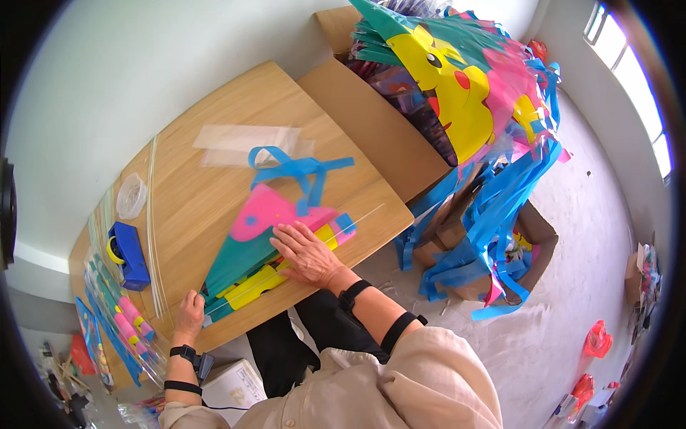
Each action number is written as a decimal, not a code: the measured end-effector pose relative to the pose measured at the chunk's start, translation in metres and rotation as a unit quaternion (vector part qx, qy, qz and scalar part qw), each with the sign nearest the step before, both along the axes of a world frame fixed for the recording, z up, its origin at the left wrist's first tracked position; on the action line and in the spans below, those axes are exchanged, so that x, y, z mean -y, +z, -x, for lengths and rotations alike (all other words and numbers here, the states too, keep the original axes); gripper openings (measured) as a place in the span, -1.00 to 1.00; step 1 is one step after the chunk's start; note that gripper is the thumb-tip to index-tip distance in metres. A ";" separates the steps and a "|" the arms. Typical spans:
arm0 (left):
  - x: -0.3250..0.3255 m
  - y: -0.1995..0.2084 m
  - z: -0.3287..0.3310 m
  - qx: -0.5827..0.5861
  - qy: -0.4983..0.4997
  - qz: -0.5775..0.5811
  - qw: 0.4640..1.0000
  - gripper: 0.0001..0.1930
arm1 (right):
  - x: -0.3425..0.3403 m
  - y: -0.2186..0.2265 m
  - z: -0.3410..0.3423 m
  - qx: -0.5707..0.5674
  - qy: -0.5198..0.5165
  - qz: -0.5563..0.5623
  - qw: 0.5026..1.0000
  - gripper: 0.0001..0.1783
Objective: Assembling and packaging children's kites.
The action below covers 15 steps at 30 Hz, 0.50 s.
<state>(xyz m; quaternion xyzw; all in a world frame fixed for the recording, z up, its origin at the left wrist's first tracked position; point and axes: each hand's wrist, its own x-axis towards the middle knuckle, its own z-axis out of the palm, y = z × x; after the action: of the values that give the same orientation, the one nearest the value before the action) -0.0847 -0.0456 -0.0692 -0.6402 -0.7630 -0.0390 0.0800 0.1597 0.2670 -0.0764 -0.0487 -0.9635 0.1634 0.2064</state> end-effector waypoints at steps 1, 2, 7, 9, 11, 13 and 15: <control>-0.001 -0.001 0.002 0.008 -0.003 0.001 1.000 -0.82 | 0.000 -0.008 0.001 0.007 -0.006 -0.004 1.000 -0.18; -0.002 -0.002 0.003 0.006 0.001 0.010 1.000 -0.83 | 0.000 -0.014 0.001 0.015 -0.012 -0.008 1.000 -0.20; -0.005 0.006 0.002 0.124 0.084 -0.040 0.988 -0.82 | 0.000 -0.023 0.002 0.015 -0.014 -0.006 1.000 -0.25; 0.002 0.008 0.005 0.178 0.132 -0.030 0.975 -0.82 | -0.001 -0.022 0.002 0.007 -0.020 -0.002 1.000 -0.28; 0.013 0.009 0.007 0.209 0.165 -0.014 0.964 -0.82 | 0.000 -0.017 0.001 -0.003 -0.024 0.006 1.000 -0.30; 0.023 0.012 0.008 0.215 0.185 0.007 0.959 -0.83 | 0.000 -0.009 -0.001 -0.009 -0.034 0.022 0.999 -0.29; 0.035 0.010 0.016 0.181 0.213 0.041 0.959 -0.86 | -0.001 -0.009 -0.002 -0.011 -0.043 0.031 0.999 -0.29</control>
<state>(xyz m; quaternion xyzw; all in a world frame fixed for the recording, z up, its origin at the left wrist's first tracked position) -0.1008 -0.0805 -0.0589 -0.4480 -0.8843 -0.1050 -0.0795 0.1622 0.2676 -0.0852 -0.0947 -0.9526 0.1844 0.2225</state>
